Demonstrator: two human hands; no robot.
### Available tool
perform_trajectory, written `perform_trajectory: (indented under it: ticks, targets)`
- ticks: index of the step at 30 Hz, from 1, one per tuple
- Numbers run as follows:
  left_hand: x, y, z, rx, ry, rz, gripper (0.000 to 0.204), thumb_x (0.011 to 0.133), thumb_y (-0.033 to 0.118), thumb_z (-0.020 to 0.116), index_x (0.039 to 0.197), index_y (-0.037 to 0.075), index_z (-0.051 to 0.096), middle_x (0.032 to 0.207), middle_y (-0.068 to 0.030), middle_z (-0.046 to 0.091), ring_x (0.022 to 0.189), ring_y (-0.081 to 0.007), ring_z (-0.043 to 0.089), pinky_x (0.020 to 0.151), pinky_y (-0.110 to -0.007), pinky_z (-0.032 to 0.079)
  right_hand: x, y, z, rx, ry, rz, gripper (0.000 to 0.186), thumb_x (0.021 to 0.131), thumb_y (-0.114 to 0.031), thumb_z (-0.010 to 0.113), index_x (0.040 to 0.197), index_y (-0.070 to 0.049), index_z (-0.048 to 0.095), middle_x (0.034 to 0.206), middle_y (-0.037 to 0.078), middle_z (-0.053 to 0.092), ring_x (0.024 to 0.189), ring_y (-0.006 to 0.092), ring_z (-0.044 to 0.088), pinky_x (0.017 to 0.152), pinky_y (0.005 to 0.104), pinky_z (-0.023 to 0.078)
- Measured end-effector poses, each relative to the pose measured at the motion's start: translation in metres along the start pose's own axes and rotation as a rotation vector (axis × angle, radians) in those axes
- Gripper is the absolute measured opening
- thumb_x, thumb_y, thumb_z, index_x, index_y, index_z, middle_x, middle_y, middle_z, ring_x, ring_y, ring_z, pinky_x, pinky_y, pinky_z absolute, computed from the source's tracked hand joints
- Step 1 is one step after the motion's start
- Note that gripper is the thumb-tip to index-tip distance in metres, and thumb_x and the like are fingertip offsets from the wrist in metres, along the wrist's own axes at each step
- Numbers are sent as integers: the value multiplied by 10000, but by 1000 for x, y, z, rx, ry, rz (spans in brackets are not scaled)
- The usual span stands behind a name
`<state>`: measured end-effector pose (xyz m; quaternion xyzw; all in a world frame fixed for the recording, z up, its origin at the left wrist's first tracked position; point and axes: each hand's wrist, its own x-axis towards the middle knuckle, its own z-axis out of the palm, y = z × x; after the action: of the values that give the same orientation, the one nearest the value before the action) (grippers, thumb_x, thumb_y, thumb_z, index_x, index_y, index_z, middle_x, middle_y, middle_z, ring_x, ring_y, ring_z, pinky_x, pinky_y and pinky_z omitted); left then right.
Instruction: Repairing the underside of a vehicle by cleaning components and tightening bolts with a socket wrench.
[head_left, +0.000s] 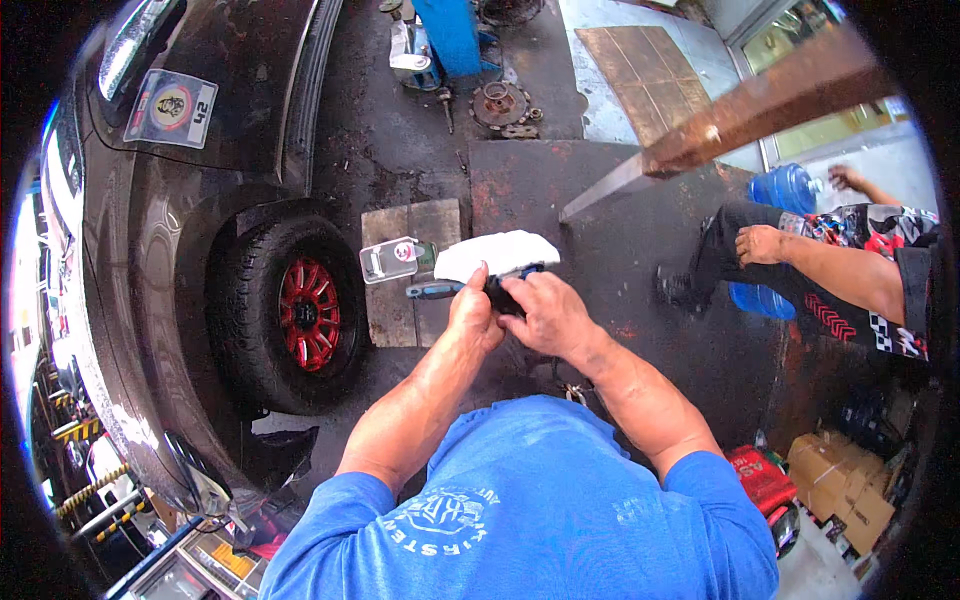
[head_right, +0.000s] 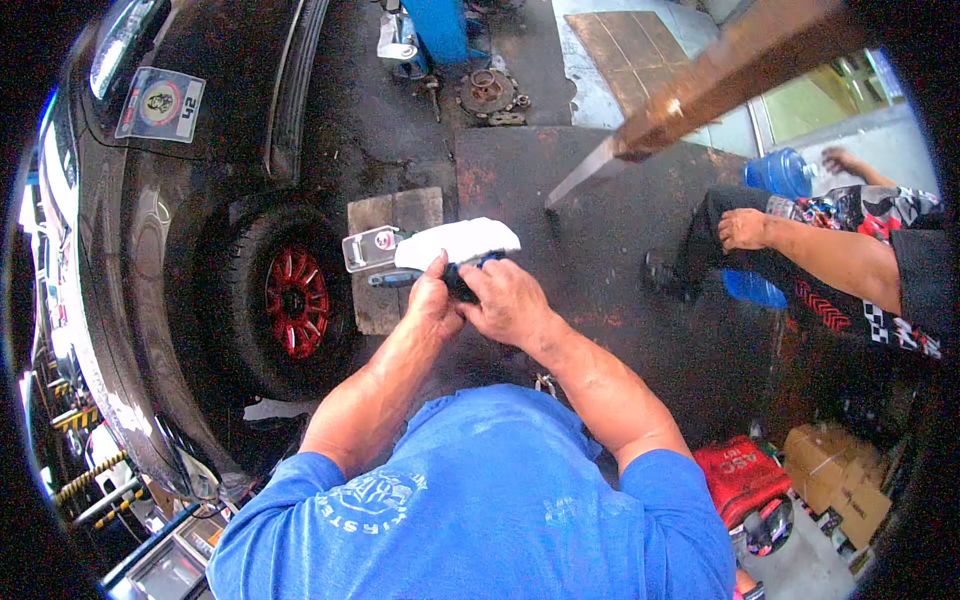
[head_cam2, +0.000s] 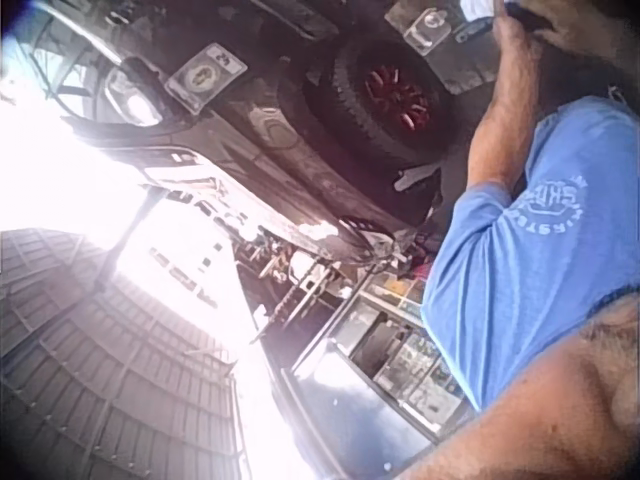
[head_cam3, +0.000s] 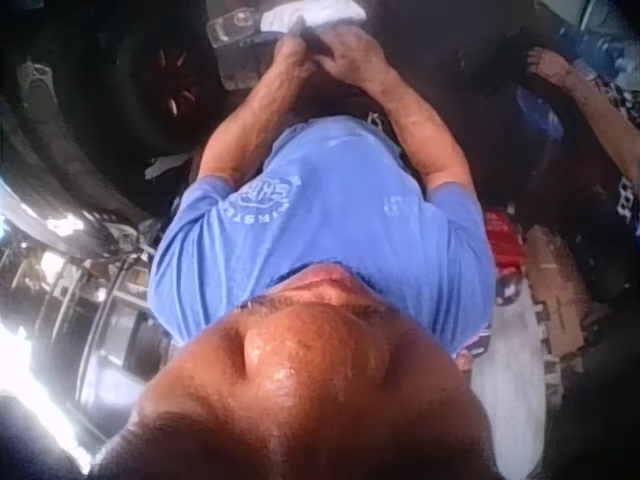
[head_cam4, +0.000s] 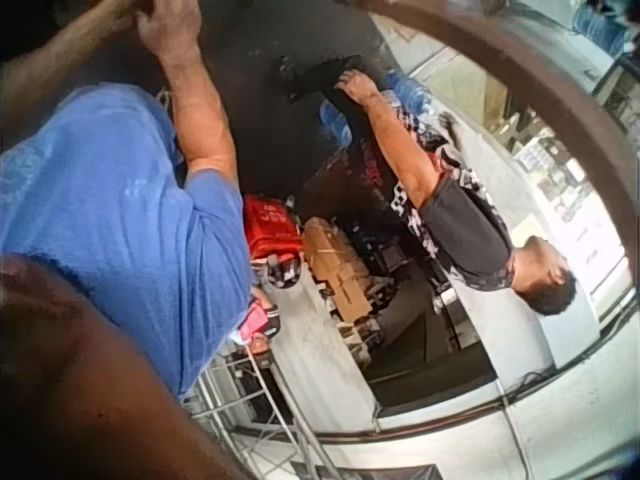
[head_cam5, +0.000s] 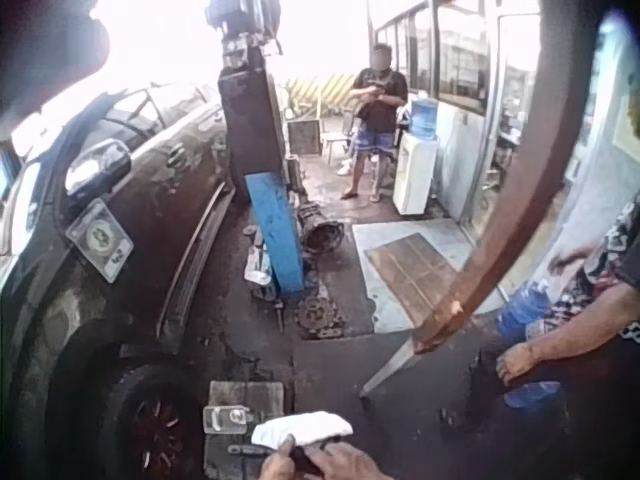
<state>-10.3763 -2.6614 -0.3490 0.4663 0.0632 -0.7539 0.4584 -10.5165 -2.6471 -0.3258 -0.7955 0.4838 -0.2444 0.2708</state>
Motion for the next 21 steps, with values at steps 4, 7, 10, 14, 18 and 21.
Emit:
perform_trajectory:
  ticks: [4, 7, 10, 14, 18, 21]
  targets:
    - [27, 21, -4, -21, 51, 4, 417, 1004, 309, 349, 1275, 6, 444, 1188, -142, 561, 1093, -273, 561, 931, -440, 471, 40, 15, 9, -68, -221, -75, 540, 704, -212, 729, 1187, -82, 525, 884, 138, 584, 824, 325, 587, 710, 433, 500]
    - [57, 44, -13, 0, 92, -29, 431, 991, 384, 353, 1252, 67, 484, 1184, -117, 583, 1075, -271, 577, 918, -461, 468, 78, 23, 18, -113, -294, -132, 568, 694, -181, 717, 1215, -91, 511, 882, 131, 585, 814, 310, 587, 697, 422, 504]
    - [79, 74, -4, -86, 157, -14, 402, 1001, 314, 366, 1249, 15, 468, 1157, -126, 578, 1051, -249, 580, 900, -417, 485, 122, 38, 26, -152, -340, -195, 539, 702, -187, 696, 1204, -94, 524, 859, 117, 585, 799, 289, 589, 679, 403, 506]
    - [105, 119, 5, -85, 215, -58, 376, 997, 314, 383, 1209, 25, 496, 1110, -111, 596, 987, -233, 596, 849, -391, 498, 180, 61, 48, -79, -315, -362, 455, 699, -240, 693, 1113, -92, 579, 799, 87, 583, 777, 269, 590, 660, 392, 505]
    - [133, 151, -28, -135, 186, 14, 406, 985, 368, 368, 1200, 57, 516, 1121, -98, 600, 1035, -246, 581, 910, -428, 473, 236, 45, 70, -60, -319, -473, 408, 690, -261, 682, 1049, -87, 603, 744, 65, 575, 746, 257, 589, 641, 385, 499]
    - [137, 179, -17, -229, 211, 51, 401, 989, 354, 356, 1203, 51, 510, 1142, -102, 591, 1049, -245, 574, 934, -416, 460, 266, 43, 77, -75, -241, -514, 379, 671, -254, 676, 994, -71, 598, 765, 51, 556, 759, 246, 569, 628, 378, 491]
